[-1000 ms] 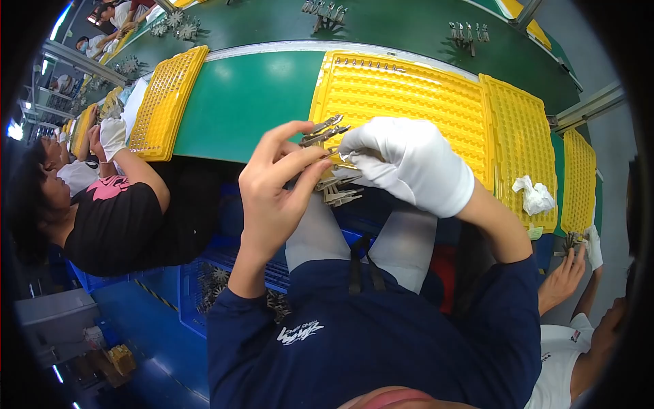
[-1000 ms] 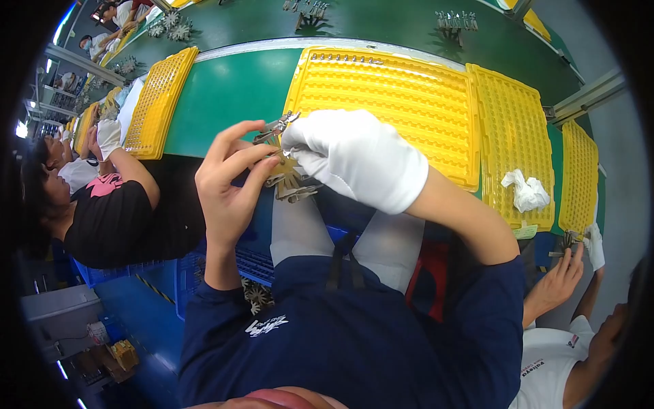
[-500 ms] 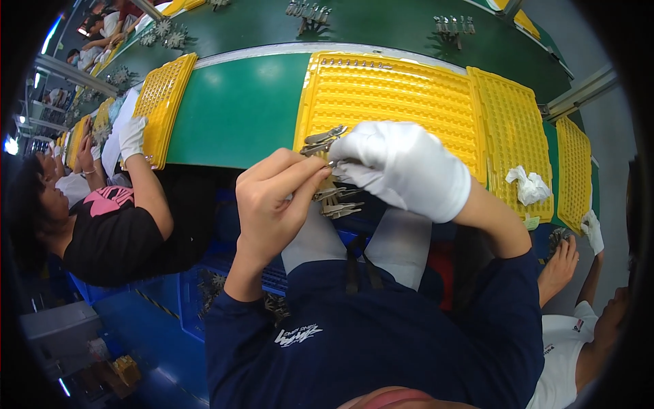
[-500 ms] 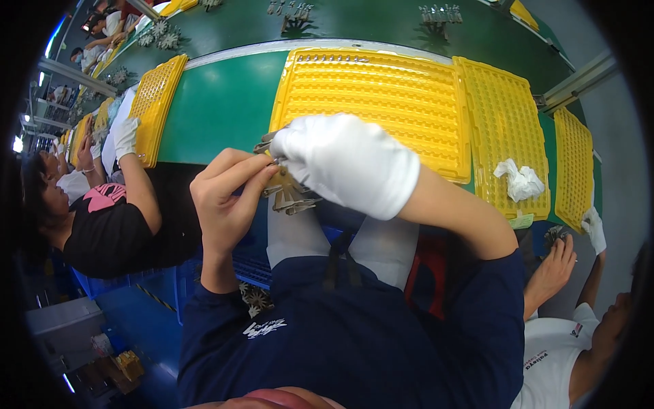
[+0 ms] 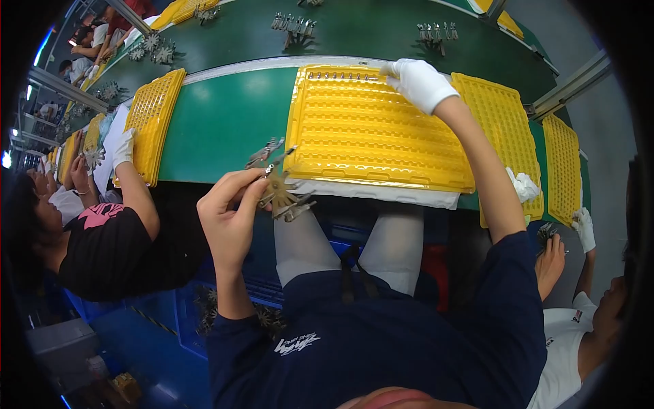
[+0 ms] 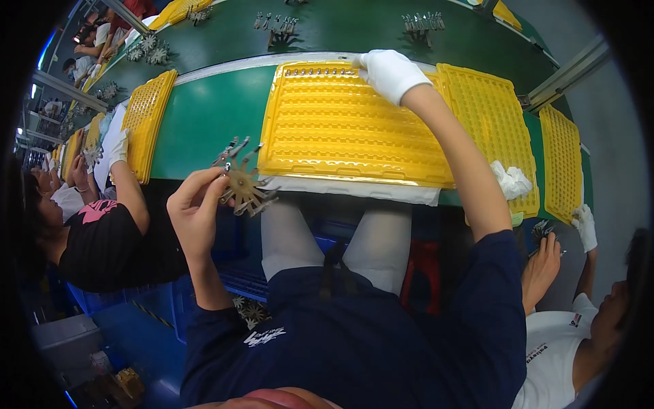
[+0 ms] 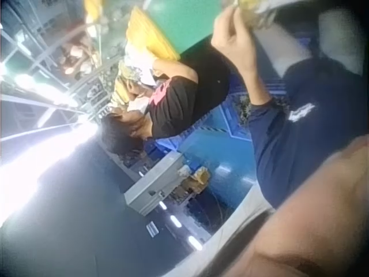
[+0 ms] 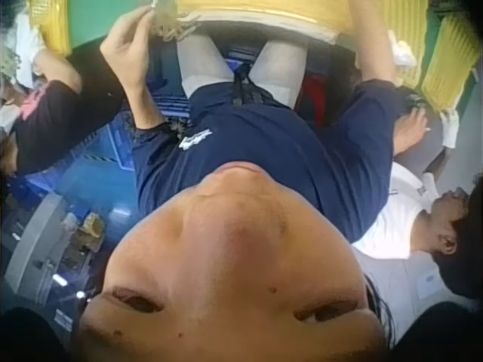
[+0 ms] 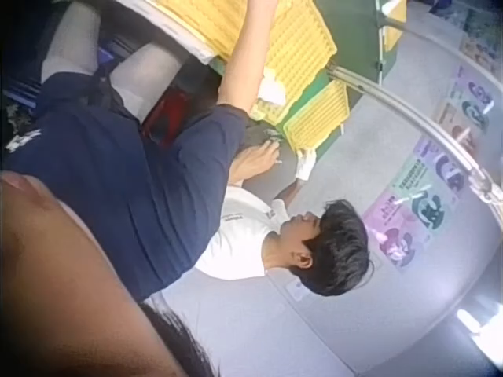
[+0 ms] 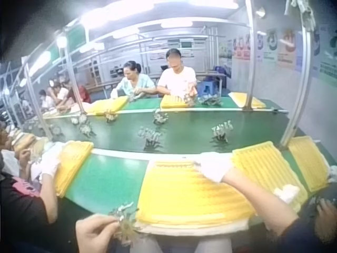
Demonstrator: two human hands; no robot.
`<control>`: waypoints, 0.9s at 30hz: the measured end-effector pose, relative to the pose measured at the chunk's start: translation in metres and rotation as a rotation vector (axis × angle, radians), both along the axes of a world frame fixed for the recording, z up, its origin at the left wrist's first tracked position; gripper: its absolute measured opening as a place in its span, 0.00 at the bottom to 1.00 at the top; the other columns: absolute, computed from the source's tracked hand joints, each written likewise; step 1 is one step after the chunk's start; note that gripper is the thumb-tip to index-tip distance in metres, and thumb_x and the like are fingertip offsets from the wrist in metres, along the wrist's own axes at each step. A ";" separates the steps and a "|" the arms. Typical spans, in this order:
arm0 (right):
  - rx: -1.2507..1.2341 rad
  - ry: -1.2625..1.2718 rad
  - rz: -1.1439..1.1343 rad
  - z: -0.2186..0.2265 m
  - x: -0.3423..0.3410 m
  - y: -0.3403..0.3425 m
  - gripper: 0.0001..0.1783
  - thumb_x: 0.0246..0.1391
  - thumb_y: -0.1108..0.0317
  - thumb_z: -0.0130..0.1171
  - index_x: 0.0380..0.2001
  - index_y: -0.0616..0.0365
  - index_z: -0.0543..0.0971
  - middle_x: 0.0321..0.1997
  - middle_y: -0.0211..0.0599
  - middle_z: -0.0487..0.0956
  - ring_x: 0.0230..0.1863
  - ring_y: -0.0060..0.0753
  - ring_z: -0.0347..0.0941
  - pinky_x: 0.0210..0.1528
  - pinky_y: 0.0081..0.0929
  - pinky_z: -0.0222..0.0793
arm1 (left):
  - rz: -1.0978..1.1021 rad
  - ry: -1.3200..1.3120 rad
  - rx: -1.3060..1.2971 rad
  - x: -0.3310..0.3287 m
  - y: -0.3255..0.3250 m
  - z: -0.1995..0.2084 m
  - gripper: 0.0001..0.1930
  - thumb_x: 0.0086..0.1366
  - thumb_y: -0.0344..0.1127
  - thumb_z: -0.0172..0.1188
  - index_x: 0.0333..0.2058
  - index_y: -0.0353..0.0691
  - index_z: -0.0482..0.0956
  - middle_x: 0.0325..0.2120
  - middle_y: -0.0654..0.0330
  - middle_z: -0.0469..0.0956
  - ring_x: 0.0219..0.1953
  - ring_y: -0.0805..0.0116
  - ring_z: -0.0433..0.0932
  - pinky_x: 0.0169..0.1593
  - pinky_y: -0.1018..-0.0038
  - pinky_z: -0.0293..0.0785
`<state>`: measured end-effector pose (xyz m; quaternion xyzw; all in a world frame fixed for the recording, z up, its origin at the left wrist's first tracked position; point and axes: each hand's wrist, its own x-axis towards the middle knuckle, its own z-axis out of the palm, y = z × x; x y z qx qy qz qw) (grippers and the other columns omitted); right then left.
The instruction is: The person assembles small metal parts by hand, then places the assembled components into a yellow tray.
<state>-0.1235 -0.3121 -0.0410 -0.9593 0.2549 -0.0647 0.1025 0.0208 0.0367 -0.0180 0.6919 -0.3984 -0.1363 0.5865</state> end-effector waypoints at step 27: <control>0.108 0.251 0.015 -0.009 0.049 -0.033 0.11 0.58 0.69 0.61 0.43 0.59 0.83 0.43 0.48 0.82 0.46 0.52 0.78 0.50 0.36 0.73 | 0.097 0.015 -0.036 0.032 0.036 -0.013 0.05 0.62 0.19 0.63 0.37 0.26 0.82 0.31 0.58 0.79 0.28 0.78 0.78 0.27 0.82 0.76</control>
